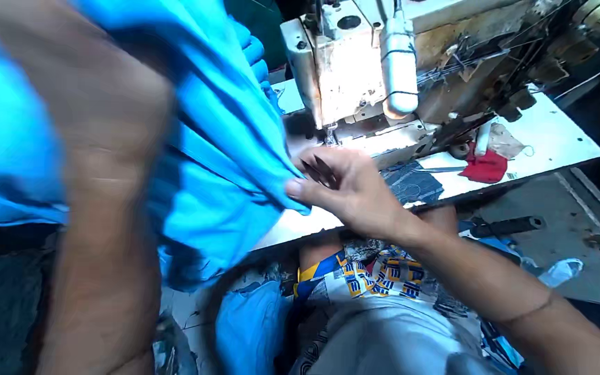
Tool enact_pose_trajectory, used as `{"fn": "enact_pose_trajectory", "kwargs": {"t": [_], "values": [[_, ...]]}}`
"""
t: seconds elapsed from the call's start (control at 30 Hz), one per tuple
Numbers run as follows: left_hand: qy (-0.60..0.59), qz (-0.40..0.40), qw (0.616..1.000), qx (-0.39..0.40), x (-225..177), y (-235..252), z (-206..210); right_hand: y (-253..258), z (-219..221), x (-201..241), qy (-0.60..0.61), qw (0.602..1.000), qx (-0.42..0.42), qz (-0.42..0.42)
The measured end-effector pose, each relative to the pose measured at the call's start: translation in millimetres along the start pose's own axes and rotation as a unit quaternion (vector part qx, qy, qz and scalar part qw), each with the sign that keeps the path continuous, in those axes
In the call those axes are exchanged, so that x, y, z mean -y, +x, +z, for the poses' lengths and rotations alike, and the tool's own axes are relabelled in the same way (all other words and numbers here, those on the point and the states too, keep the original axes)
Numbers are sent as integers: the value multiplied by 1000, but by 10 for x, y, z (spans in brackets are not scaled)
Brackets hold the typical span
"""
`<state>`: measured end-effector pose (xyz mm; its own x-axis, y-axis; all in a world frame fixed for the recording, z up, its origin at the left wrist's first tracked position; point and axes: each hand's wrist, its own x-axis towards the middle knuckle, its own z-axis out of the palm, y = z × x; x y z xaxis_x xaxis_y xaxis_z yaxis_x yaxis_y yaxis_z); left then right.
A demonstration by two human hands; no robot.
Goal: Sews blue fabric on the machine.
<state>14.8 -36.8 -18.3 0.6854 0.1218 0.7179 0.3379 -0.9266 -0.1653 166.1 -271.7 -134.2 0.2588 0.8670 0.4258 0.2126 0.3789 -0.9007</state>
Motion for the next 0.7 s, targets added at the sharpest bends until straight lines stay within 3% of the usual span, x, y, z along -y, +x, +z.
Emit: {"fn": "enact_pose_trajectory", "kwargs": {"t": [0.07,0.17,0.23,0.33,0.43,0.5,0.6,0.7], "values": [[-140,-46,967,208,-292,-235,414,-355,-153,-714,25,991,-36,124],[-280,-66,893,345,-258,-712,980,-664,-344,-1372,39,975,-88,202],[-333,-62,871,356,-311,-809,1023,-698,-404,-1433,29,972,-93,216],[-320,-37,888,327,-437,-752,906,-639,-456,-1373,-122,971,-60,196],[-276,-15,906,321,-516,-674,833,-592,-357,-1342,-339,930,-101,94],[-261,-23,906,332,-575,-633,799,-546,-270,-1299,-408,905,-121,23],[-237,-34,916,322,-639,-593,783,-476,-224,-1362,-409,903,-126,-50],[-187,-48,943,271,-678,-614,777,-444,-292,-1393,-258,960,-107,-12]]}}
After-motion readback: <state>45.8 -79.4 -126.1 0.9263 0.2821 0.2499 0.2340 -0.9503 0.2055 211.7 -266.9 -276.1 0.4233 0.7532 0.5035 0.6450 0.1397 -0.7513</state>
